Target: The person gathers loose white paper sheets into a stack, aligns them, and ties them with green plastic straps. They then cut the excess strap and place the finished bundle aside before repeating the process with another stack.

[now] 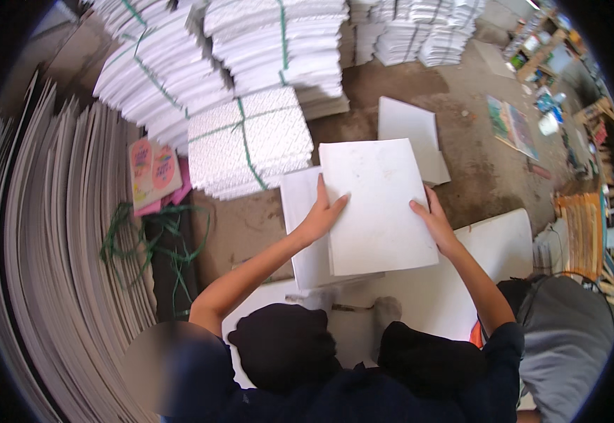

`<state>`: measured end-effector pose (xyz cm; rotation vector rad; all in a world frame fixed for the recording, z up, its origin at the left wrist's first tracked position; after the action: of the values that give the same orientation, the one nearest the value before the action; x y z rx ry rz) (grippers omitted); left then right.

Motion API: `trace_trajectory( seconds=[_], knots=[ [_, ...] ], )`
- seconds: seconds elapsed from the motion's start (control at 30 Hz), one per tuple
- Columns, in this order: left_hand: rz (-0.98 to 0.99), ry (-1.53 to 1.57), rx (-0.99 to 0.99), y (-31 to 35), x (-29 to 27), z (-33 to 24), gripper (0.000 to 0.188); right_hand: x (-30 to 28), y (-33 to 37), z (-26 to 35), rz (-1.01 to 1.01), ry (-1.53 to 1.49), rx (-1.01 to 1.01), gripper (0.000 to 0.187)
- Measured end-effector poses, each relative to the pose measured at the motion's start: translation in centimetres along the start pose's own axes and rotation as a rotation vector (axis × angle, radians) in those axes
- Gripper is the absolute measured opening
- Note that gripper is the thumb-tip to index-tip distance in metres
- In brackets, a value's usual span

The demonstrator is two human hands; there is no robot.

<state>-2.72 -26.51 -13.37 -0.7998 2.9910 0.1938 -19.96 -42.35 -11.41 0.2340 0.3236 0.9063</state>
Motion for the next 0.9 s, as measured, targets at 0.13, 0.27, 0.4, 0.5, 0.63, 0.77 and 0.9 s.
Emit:
trace_trajectory(
  seconds=[0.13, 0.27, 0.4, 0.5, 0.63, 0.77, 0.9],
  knots=[
    [-0.093, -0.130, -0.092, 7.2, -1.8, 3.2, 0.075, 5.0, 1.5, -3.1, 0.111, 0.055, -0.022, 0.065],
    [-0.232, -0.229, -0.151, 10.9, -3.6, 5.1, 0.078, 7.7, 1.9, -4.2, 0.186, 0.058, -0.093, 0.072],
    [-0.288, -0.500, -0.443, 11.1, -4.3, 5.0, 0.081, 9.2, -0.1, -4.3, 0.123, 0.594, -0.090, 0.068],
    [-0.375, -0.421, -0.213, 10.5, -5.2, 5.8, 0.081, 10.1, -1.2, -3.6, -0.020, 0.661, -0.307, 0.067],
    [-0.409, -0.407, -0.094, 9.9, -4.6, 5.3, 0.080, 9.7, -2.2, -5.4, 0.018, 0.517, -0.329, 0.062],
    [-0.367, -0.924, 0.125, 5.5, -2.7, -1.7, 0.075, 4.4, -5.0, -4.6, -0.107, 0.427, -0.368, 0.055],
    [0.021, -0.692, 0.312, -5.3, 4.0, -5.6, 0.059, -9.5, -10.6, -7.8, -0.517, 0.361, -0.124, 0.050]
  ],
)
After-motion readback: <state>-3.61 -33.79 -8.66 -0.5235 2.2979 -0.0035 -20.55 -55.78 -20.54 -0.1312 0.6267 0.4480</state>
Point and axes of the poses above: each hand's wrist, its own y-axis away from the middle knuckle, its own x-axis out of the palm, z = x × y, the point moved 8 cm from there along -y, towards the middle knuckle, and after that the axes turned 1 degree about z, right-handed, at the moved point
